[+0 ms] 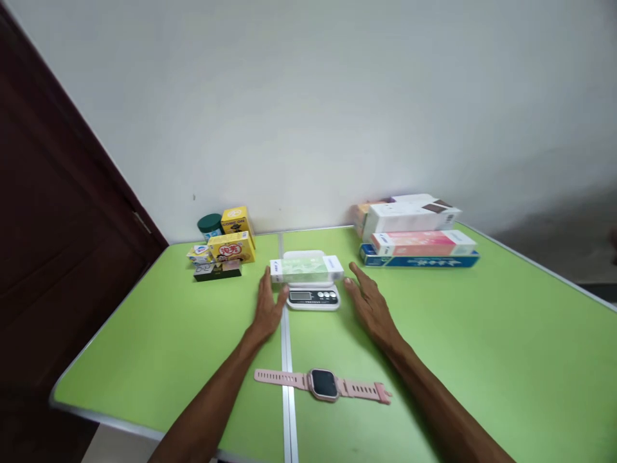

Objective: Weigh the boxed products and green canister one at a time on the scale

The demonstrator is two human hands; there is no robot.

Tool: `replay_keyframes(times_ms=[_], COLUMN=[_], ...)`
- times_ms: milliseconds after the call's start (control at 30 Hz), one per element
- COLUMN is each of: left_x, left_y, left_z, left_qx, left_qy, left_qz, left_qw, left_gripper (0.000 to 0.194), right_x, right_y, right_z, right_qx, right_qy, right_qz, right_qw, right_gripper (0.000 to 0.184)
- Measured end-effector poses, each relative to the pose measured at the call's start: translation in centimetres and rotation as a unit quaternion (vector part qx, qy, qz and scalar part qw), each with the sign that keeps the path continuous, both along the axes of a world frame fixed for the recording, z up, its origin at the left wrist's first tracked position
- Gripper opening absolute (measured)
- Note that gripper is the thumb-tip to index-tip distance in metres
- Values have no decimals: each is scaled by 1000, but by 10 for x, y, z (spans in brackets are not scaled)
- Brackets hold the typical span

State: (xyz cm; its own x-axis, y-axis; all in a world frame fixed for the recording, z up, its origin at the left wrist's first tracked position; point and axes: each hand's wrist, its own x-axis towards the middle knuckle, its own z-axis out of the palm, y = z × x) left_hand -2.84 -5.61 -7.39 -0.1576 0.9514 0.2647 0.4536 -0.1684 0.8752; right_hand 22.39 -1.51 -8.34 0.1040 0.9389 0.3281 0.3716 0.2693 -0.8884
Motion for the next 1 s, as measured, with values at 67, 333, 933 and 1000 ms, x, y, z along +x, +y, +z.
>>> replay_keyframes(times_ms=[67, 333, 933, 1000], left_x=[6, -36, -202, -211], left_y=[-2, -11, 7, 13], left_z=[1, 22, 19, 10], left_qx=[-3, 69, 45, 29], left_qy=[-7, -34, -61, -53], left_qz=[-18, 59, 269, 272], left_qw=[1000, 995, 960, 960], left_gripper=[88, 85, 66, 66], right_x=[-7, -67, -281, -288], right_y=[-4, -12, 21, 27], right_z=[0, 16, 21, 14], right_qx=[-9, 3, -20, -25], right_qy=[0, -5, 65, 62], right_qz=[14, 52, 189, 198], right_qw=[1000, 999, 980, 978], right_gripper=[83, 77, 93, 95])
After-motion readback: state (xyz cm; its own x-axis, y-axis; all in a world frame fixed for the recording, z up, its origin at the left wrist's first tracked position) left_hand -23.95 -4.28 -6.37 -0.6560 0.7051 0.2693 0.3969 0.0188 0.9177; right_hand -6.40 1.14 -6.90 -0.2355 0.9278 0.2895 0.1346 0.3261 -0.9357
